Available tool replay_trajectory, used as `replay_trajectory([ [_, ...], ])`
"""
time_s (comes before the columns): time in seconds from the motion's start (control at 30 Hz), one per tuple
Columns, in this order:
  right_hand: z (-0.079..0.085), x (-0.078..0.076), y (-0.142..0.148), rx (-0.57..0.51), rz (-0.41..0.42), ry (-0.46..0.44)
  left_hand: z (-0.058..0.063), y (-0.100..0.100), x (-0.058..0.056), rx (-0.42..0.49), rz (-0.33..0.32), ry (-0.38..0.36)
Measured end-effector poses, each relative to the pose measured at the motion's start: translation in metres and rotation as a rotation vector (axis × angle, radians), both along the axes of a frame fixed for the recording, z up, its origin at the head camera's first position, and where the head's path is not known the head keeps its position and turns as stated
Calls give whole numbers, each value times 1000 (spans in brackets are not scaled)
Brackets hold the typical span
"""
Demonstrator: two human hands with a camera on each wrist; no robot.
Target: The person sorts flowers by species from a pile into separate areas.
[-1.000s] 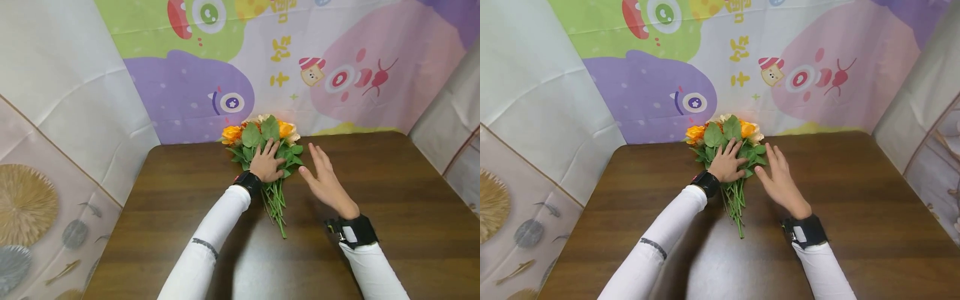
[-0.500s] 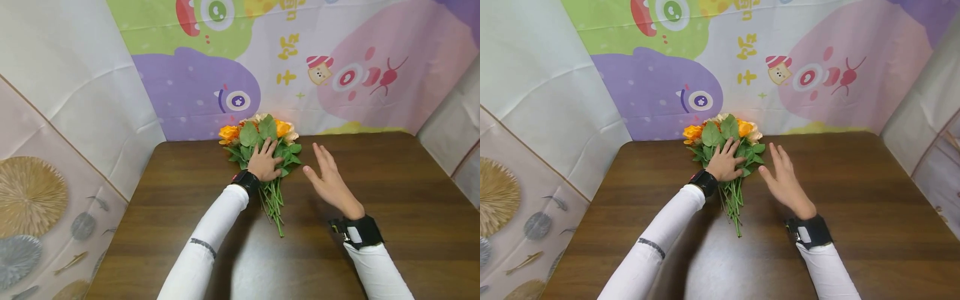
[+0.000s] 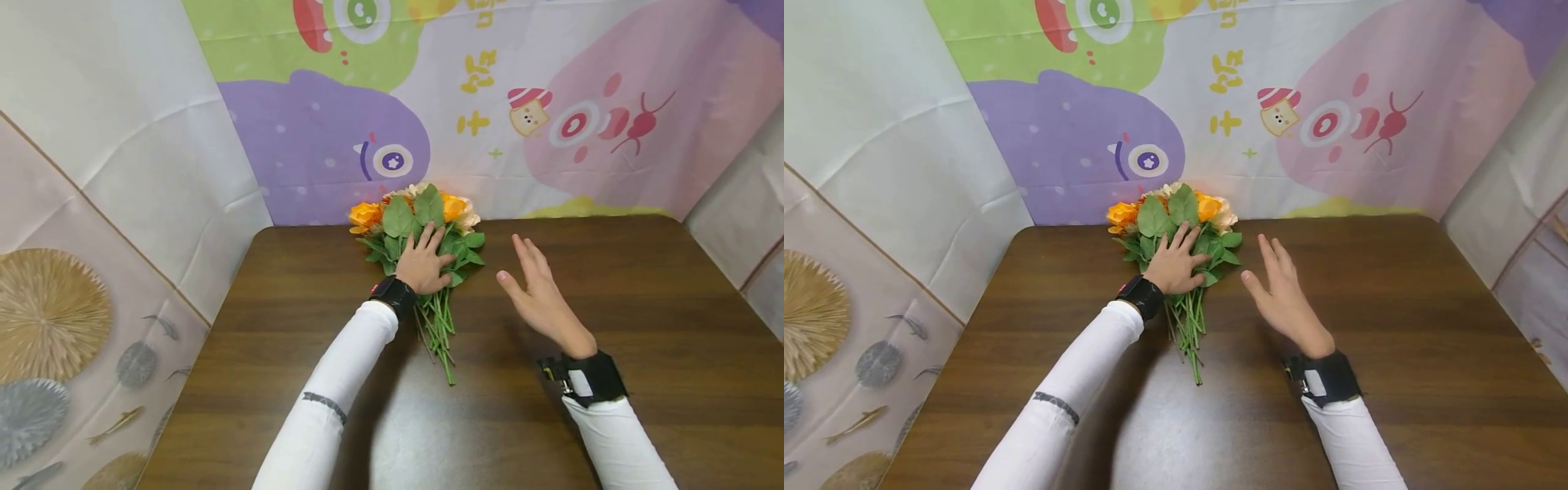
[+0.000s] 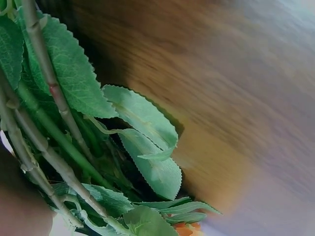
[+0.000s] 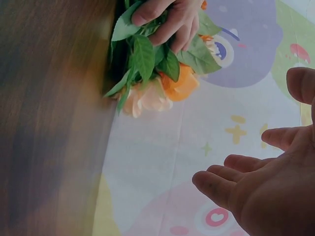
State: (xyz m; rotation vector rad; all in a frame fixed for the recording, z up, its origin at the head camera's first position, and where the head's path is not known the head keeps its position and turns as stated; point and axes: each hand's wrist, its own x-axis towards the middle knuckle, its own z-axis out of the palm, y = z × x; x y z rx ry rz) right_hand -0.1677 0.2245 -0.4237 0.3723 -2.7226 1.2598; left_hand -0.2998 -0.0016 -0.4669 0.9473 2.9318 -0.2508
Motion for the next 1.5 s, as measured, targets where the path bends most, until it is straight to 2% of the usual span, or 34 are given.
replay_trajectory([
  [0.43, 1, 1, -2, 1, 2, 7, 3, -24, 2, 26, 18, 5],
  [0.83, 0, 1, -6, 9, 8, 7, 1, -49, -1, -6, 59, 32],
  [1.27, 0, 2, -7, 13, 18, 18, 7, -66, -1, -18, 72, 45],
  [1.5, -2, 4, -11, 15, 27, -8, 6, -77, 4, -16, 96, 34],
])
